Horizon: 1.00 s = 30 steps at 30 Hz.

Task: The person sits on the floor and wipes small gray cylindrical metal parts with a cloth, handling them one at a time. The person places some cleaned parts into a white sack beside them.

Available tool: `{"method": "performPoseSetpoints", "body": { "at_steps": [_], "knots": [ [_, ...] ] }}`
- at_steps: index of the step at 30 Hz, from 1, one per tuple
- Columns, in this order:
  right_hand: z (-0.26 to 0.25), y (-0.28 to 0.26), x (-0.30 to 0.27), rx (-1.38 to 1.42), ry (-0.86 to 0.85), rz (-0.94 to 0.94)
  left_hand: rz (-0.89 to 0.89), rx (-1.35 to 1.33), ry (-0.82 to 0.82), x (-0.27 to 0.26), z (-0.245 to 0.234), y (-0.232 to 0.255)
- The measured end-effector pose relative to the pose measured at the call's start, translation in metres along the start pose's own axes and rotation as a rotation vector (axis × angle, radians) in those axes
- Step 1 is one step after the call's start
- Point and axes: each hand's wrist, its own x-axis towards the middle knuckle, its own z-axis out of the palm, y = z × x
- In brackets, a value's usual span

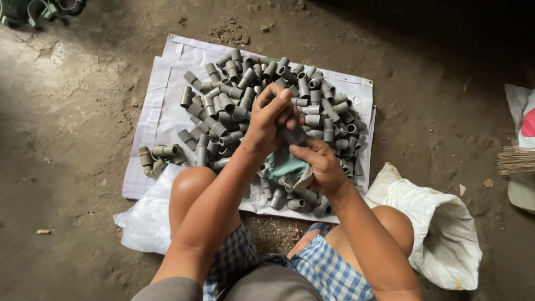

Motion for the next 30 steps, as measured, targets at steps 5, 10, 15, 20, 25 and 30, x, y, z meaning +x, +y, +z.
{"method": "performPoseSetpoints", "body": {
  "at_steps": [5,10,15,20,25,30],
  "knots": [
    [0.023,-0.042,-0.011,-0.252,-0.03,-0.175,-0.041,-0.058,0.024,0.0,0.001,-0.013],
    [-0.011,-0.039,-0.014,-0.348,-0.022,-0.213,-0.053,-0.079,0.081,0.005,0.012,-0.004],
    [0.0,-0.088,-0.034,-0.367,0.09,-0.414,0.102,0.036,0.345,0.032,-0.026,-0.002],
    [0.029,-0.039,-0.003,-0.972,0.111,-0.654,0.079,0.151,0.151,-0.005,0.011,-0.024],
    [0.001,-0.005,0.026,-0.99,0.178,-0.777,0.099,0.239,0.127,-0.007,0.012,-0.026],
    [-0.032,0.022,0.02,-0.945,0.352,-0.511,0.245,0.665,-0.088,-0.023,0.031,-0.009]
  ]
}}
